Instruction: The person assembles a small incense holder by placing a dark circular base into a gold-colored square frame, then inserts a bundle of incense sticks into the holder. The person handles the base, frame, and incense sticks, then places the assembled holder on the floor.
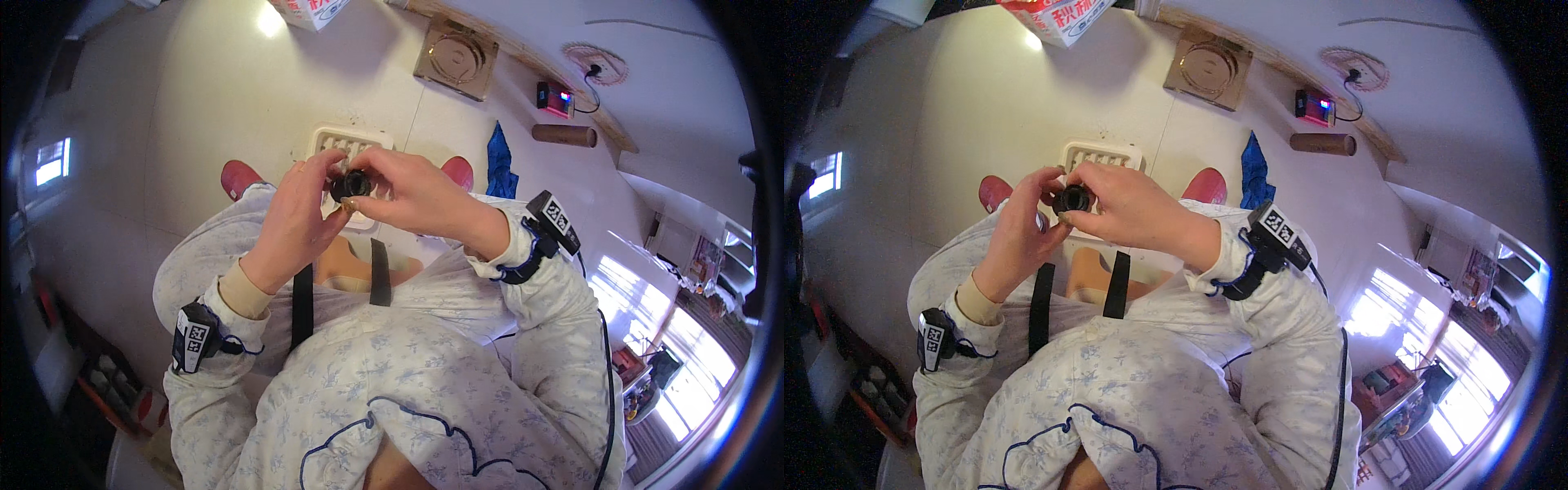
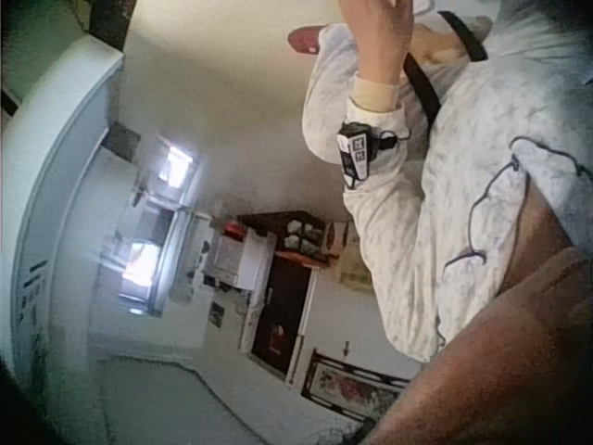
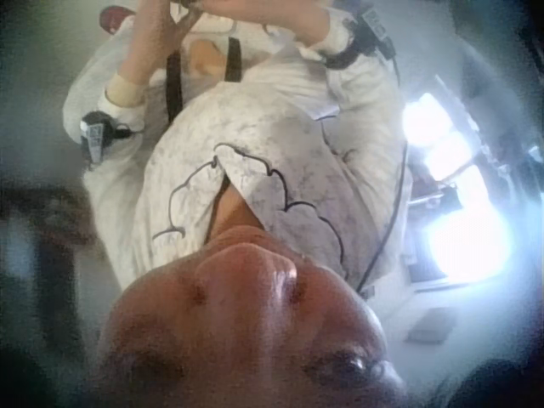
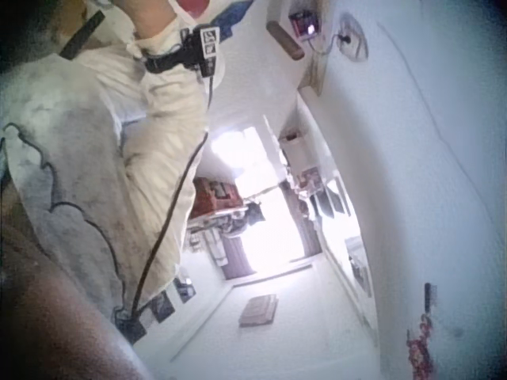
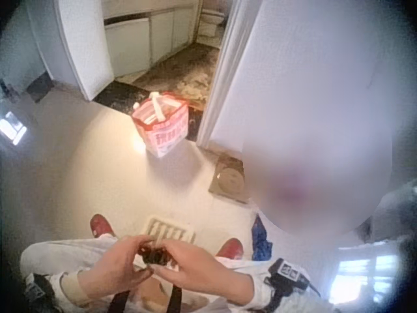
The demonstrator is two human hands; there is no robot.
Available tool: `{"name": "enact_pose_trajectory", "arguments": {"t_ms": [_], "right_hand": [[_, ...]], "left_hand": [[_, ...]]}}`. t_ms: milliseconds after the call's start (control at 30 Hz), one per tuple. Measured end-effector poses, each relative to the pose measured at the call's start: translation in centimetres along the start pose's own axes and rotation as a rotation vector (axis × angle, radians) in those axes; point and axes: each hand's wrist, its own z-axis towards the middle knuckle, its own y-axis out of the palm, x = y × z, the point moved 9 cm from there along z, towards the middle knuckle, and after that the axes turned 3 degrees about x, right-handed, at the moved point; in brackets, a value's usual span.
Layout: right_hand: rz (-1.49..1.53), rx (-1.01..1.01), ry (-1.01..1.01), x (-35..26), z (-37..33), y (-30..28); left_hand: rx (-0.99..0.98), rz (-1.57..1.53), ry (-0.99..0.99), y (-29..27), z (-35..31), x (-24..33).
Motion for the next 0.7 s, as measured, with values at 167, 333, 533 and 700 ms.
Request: {"name": "enact_pose_trajectory", "arguments": {"t_ms": [167, 333, 533, 700], "right_hand": [[0.156, -0.054, 0.123, 1.4, -0.1, -0.2], [0.197, -0.119, 0.153, 1.7, 0.0, -0.3], [-0.044, -0.322, 0.122, -0.5, -0.3, 1.7], [-0.091, -0.356, 0.054, -1.9, -0.8, 0.4]], "left_hand": [[-0.005, 0.092, 0.079, 0.1, 0.6, 0.8], [-0.037, 0.141, 0.127, -0.1, 1.0, 1.4], [-0.164, 0.285, 0.327, 0.3, 0.1, 3.9], [-0.201, 0.176, 0.274, -0.2, 0.0, 4.8]]}}
